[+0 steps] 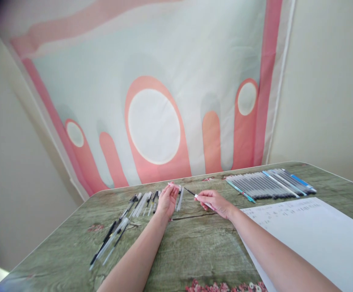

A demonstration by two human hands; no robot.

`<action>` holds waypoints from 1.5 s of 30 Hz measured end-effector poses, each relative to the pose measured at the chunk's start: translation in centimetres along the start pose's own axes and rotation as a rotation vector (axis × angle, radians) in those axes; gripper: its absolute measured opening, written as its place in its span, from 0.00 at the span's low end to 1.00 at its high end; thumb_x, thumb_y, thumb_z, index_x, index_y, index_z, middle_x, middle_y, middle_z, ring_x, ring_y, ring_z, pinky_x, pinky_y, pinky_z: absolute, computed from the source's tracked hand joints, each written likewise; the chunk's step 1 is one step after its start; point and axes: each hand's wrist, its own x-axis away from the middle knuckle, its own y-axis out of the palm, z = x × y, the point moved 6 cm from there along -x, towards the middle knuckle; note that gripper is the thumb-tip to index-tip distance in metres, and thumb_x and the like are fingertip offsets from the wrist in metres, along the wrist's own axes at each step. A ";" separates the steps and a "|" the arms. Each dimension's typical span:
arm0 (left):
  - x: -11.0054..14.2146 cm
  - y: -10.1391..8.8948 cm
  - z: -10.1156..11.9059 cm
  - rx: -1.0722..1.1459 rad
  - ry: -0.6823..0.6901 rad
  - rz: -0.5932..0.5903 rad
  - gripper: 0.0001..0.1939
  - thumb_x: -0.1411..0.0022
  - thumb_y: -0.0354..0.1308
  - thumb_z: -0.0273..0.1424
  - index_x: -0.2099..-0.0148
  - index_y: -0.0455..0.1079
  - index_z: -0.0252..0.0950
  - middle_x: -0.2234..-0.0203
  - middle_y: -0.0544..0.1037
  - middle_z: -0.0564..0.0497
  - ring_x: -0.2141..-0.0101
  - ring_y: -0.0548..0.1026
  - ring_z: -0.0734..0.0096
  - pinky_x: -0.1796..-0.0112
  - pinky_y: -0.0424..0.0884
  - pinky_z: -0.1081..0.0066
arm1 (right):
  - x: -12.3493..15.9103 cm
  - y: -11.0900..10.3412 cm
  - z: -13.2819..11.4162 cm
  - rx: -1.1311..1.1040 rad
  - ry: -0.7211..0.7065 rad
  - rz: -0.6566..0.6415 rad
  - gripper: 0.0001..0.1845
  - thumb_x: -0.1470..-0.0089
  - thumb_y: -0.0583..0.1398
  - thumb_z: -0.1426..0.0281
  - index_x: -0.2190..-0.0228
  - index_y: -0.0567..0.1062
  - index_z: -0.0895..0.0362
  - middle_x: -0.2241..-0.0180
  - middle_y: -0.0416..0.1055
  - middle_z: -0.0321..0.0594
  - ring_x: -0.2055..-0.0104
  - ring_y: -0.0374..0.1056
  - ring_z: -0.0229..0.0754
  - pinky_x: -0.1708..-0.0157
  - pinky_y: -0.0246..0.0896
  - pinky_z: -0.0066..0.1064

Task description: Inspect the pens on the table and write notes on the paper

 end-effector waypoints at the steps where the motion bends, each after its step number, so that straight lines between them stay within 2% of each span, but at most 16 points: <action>1: 0.0 -0.2 -0.1 0.005 0.018 0.012 0.09 0.51 0.60 0.24 0.65 0.67 0.32 0.74 0.73 0.51 0.72 0.73 0.79 0.64 0.70 0.76 | 0.0 0.1 0.0 0.017 0.002 0.004 0.15 0.59 0.62 0.60 0.73 0.74 0.61 0.84 0.61 0.31 0.82 0.55 0.31 0.80 0.50 0.25; 6: 0.3 -0.3 -0.3 -0.023 0.077 0.010 0.11 0.53 0.61 0.26 0.64 0.66 0.32 0.75 0.72 0.53 0.72 0.73 0.80 0.62 0.69 0.75 | -0.1 0.1 0.3 0.102 0.013 0.046 0.16 0.58 0.61 0.59 0.75 0.74 0.61 0.84 0.61 0.32 0.81 0.55 0.31 0.81 0.49 0.25; 15: 0.6 0.1 -0.4 -0.056 0.070 0.010 0.11 0.53 0.60 0.26 0.64 0.66 0.32 0.75 0.72 0.53 0.73 0.72 0.80 0.65 0.69 0.77 | -0.3 -0.1 0.7 0.140 0.010 0.052 0.16 0.57 0.60 0.59 0.74 0.74 0.61 0.83 0.61 0.33 0.81 0.56 0.31 0.81 0.50 0.24; 22: 0.9 0.4 -0.8 -0.119 0.048 -0.017 0.15 0.56 0.63 0.28 0.63 0.67 0.32 0.74 0.72 0.52 0.73 0.72 0.81 0.67 0.67 0.78 | -0.4 0.0 0.7 0.177 0.015 0.052 0.17 0.58 0.60 0.58 0.75 0.73 0.61 0.83 0.61 0.32 0.81 0.55 0.30 0.81 0.50 0.23; 29: 1.0 0.8 -0.9 -0.144 0.060 -0.026 0.16 0.56 0.62 0.29 0.63 0.67 0.32 0.75 0.73 0.51 0.75 0.71 0.82 0.71 0.66 0.80 | -0.3 0.2 0.2 0.222 -0.057 0.064 0.16 0.58 0.60 0.58 0.75 0.72 0.60 0.83 0.59 0.30 0.82 0.54 0.30 0.82 0.51 0.23; 34: 1.1 0.7 -0.5 -0.147 0.082 -0.005 0.15 0.57 0.63 0.29 0.64 0.66 0.32 0.76 0.72 0.53 0.76 0.70 0.82 0.72 0.65 0.81 | -0.4 0.1 0.2 0.263 -0.082 0.097 0.17 0.59 0.60 0.57 0.73 0.73 0.59 0.81 0.62 0.32 0.82 0.54 0.29 0.82 0.52 0.23; 45: 1.3 0.9 -0.6 -0.190 0.093 -0.035 0.14 0.55 0.61 0.31 0.65 0.64 0.33 0.71 0.73 0.49 0.70 0.72 0.77 0.66 0.67 0.76 | -0.8 -0.5 0.8 0.249 -0.087 0.139 0.17 0.59 0.60 0.58 0.71 0.73 0.59 0.79 0.64 0.32 0.83 0.54 0.29 0.83 0.51 0.23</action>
